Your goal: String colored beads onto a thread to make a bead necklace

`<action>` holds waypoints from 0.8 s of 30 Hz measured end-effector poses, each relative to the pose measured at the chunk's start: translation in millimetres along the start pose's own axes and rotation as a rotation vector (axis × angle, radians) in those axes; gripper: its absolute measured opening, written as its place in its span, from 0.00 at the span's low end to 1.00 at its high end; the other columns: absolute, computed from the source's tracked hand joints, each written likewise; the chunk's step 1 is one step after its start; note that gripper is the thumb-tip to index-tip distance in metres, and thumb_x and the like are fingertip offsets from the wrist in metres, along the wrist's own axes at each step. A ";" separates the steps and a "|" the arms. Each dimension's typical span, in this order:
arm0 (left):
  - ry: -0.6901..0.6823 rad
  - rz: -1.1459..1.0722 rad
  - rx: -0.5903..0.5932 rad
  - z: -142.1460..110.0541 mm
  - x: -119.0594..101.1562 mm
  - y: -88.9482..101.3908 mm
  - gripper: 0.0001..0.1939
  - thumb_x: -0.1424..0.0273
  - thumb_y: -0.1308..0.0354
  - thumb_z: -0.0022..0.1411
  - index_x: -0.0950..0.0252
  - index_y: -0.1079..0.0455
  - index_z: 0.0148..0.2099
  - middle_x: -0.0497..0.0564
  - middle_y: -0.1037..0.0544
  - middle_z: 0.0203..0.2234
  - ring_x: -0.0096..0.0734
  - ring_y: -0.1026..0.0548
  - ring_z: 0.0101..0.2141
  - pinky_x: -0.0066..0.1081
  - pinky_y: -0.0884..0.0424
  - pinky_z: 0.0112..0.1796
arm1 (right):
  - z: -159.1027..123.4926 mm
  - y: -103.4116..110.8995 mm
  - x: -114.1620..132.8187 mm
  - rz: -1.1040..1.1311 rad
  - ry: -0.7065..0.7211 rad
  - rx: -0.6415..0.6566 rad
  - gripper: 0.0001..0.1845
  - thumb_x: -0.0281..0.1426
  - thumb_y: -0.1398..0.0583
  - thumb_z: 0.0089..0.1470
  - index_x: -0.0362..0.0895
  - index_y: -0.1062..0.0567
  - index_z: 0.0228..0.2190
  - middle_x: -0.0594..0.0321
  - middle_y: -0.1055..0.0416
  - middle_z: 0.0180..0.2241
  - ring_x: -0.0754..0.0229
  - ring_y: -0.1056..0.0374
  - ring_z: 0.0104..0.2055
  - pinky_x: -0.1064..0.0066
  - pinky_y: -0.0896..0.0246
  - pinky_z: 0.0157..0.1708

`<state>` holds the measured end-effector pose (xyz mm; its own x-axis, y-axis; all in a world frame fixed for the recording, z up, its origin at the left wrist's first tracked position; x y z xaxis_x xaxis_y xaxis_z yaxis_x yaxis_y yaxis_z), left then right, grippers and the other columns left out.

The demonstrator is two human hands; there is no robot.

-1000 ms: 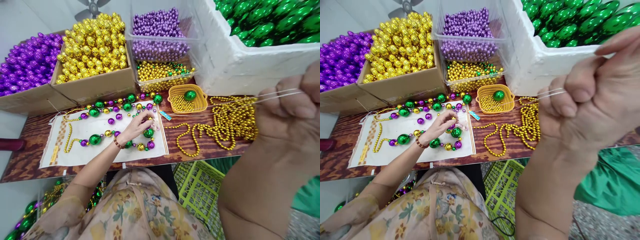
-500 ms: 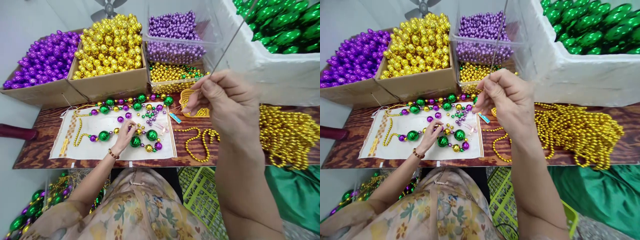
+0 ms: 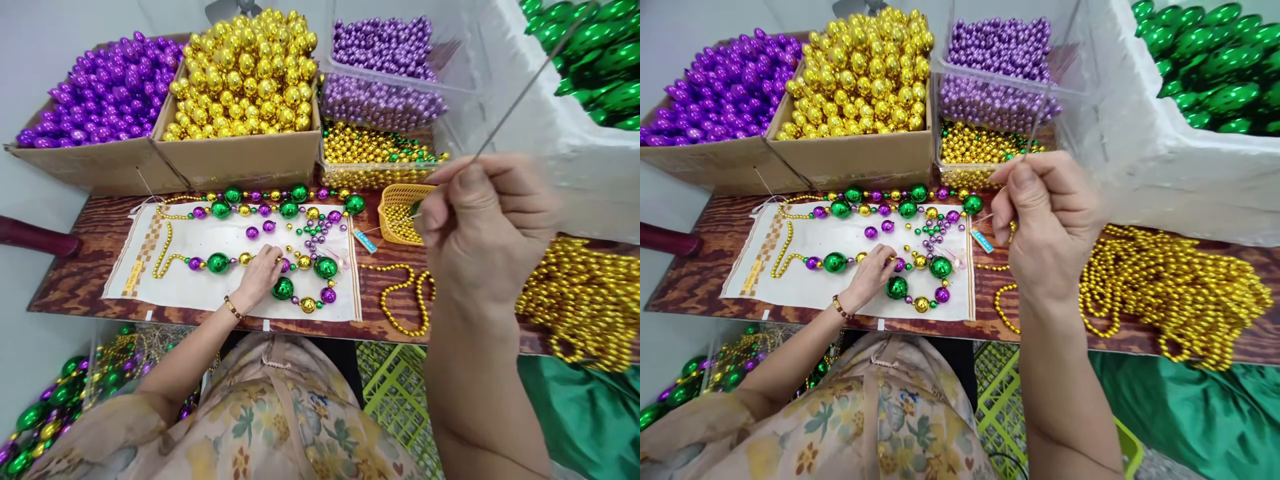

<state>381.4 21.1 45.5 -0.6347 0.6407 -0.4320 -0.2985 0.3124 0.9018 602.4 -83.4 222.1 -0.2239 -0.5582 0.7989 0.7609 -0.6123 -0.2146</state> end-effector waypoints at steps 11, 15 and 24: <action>0.037 0.171 0.058 13.7 2.6 -0.6 0.05 0.69 0.49 0.71 0.63 0.33 0.45 0.57 0.22 0.40 0.43 0.25 0.43 0.37 0.33 0.42 | -8.6 -7.9 7.8 -0.068 -0.194 0.204 0.08 0.25 0.36 0.59 0.43 0.19 0.41 0.66 0.26 0.26 0.66 0.30 0.22 0.74 0.31 0.19; -0.040 0.209 0.107 14.0 4.4 -5.3 0.06 0.67 0.48 0.71 0.63 0.32 0.45 0.57 0.20 0.41 0.45 0.25 0.45 0.40 0.36 0.45 | -11.5 -5.1 12.4 -0.161 -0.126 0.188 0.06 0.24 0.37 0.59 0.43 0.18 0.36 0.65 0.23 0.26 0.64 0.27 0.24 0.73 0.29 0.20; -0.006 0.101 0.118 4.6 11.7 -22.8 0.08 0.64 0.49 0.72 0.62 0.33 0.46 0.53 0.20 0.39 0.39 0.22 0.41 0.36 0.36 0.44 | -5.5 16.3 10.3 -0.048 0.040 -0.140 0.09 0.37 0.28 0.50 0.47 0.20 0.25 0.71 0.34 0.16 0.69 0.40 0.15 0.77 0.45 0.08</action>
<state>384.2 24.7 19.8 -0.6525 0.6773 -0.3400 -0.1475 0.3265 0.9336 609.1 -102.3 223.8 -0.2843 -0.5467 0.7876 0.6567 -0.7095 -0.2554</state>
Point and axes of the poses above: each hand's wrist, its own z-axis towards the middle knuckle, its own y-axis out of the back of the hand, x = y × z, the point moved 5 cm from there along z, towards the middle knuckle
